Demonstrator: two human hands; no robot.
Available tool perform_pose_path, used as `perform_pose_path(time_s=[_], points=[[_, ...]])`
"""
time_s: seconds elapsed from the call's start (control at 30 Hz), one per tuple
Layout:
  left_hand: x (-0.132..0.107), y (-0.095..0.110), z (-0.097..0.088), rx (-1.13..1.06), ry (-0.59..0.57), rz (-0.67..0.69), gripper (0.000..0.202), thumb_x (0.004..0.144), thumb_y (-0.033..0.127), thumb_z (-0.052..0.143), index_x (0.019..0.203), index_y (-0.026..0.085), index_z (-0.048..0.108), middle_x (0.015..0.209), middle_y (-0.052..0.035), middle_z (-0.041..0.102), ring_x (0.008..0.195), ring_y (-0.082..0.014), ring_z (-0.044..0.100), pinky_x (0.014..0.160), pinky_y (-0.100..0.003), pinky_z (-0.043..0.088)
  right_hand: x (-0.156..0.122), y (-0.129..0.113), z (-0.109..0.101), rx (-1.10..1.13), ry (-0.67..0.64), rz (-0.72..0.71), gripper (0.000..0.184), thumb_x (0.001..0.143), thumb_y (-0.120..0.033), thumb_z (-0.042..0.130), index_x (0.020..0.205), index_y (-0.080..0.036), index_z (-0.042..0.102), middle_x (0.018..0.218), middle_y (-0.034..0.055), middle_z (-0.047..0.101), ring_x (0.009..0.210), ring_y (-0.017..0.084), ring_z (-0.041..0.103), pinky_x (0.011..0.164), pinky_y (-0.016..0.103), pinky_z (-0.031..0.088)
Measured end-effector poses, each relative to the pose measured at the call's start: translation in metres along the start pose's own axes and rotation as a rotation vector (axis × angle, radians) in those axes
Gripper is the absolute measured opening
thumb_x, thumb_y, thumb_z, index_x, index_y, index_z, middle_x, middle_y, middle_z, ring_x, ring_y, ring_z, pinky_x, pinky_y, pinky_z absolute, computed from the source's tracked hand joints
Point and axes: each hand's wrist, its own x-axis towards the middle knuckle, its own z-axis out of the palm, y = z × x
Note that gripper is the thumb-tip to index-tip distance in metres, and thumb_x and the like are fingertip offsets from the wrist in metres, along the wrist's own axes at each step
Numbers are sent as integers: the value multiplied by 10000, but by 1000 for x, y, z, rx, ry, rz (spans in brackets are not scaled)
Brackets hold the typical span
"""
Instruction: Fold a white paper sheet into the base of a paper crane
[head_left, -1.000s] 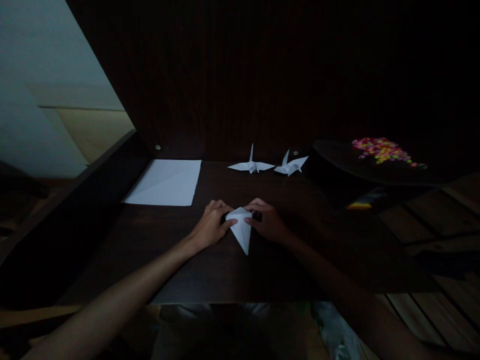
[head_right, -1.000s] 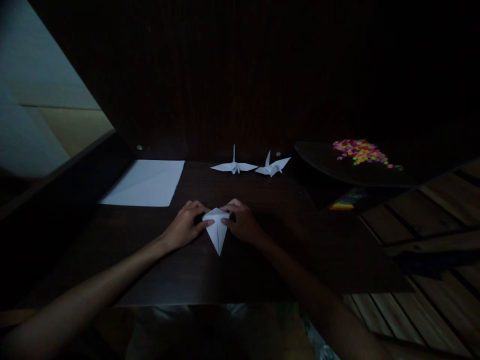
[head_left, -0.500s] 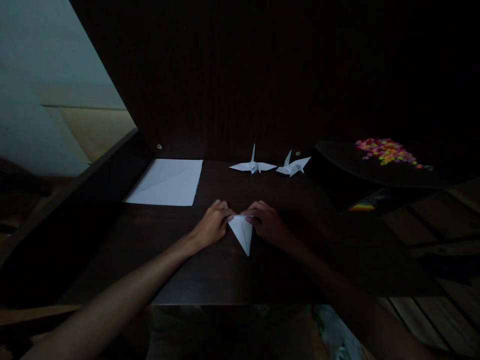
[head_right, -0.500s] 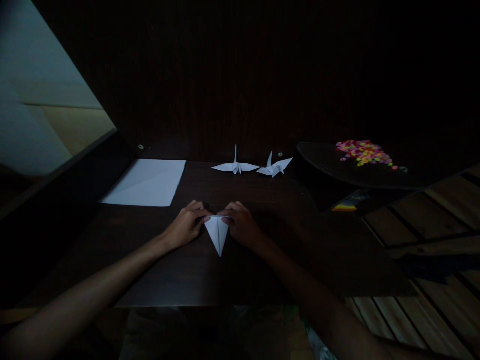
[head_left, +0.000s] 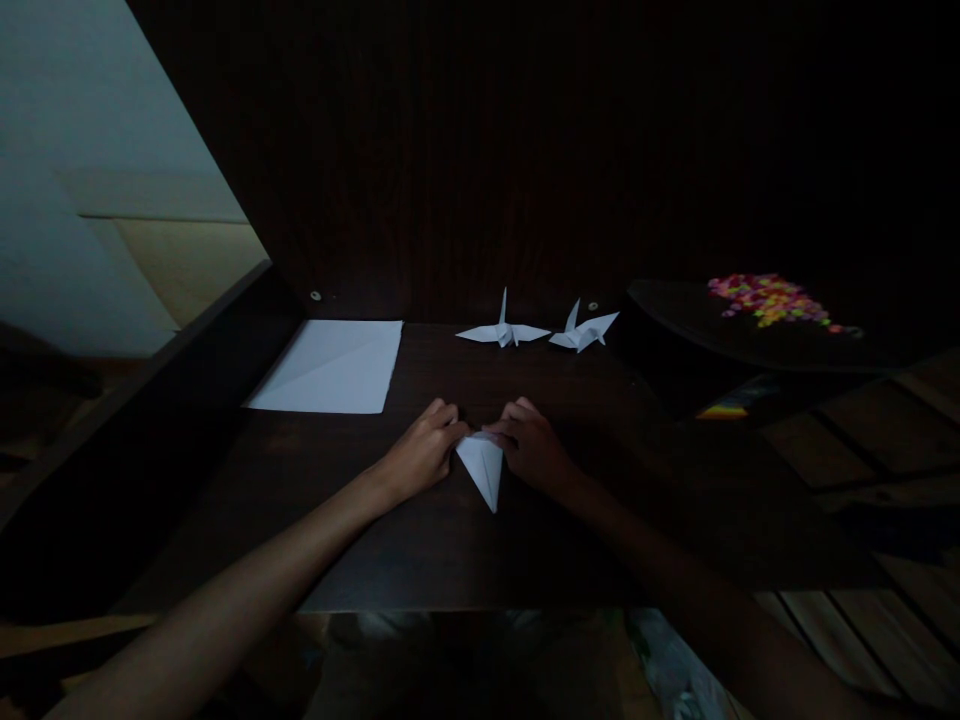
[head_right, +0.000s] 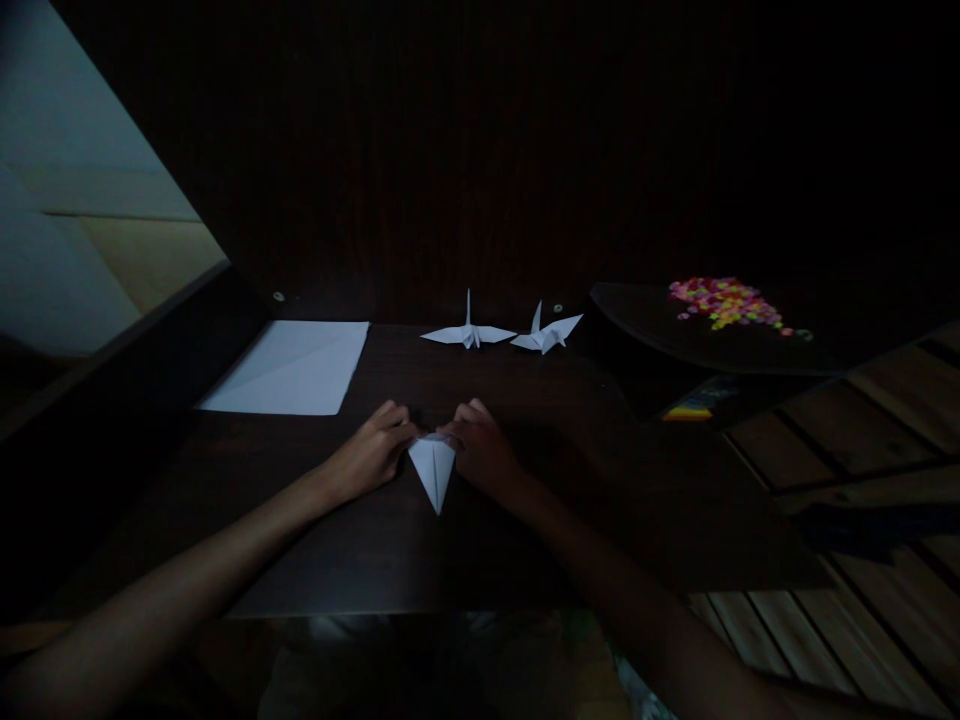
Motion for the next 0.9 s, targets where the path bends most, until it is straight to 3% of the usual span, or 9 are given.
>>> perform_pose_path(time_s=[0.23,0.43,0.9], points=[[2,-4,-1,-96,-6,-51,312,926,127,436,1165,200,623,890,-43,523,922,-211,492,942,-393,396,-1,2,-6,8,-20,143,171,850,-72,594,960,-163,689,908,66,615,895,206,532,807,369,433],[4,-2,1,-149,-9,-66,276,926,156,431,1116,163,630,1005,-75,577,975,-226,502,983,-423,366,-1,6,-10,43,-34,82,178,855,-59,556,907,-167,686,869,62,615,861,202,540,769,368,437],[11,-4,7,-183,21,-76,213,934,353,554,978,184,675,921,-48,610,914,-210,520,876,-352,399,1,4,-6,27,-28,-46,170,840,-26,542,831,-150,658,835,71,598,829,207,516,720,354,432]])
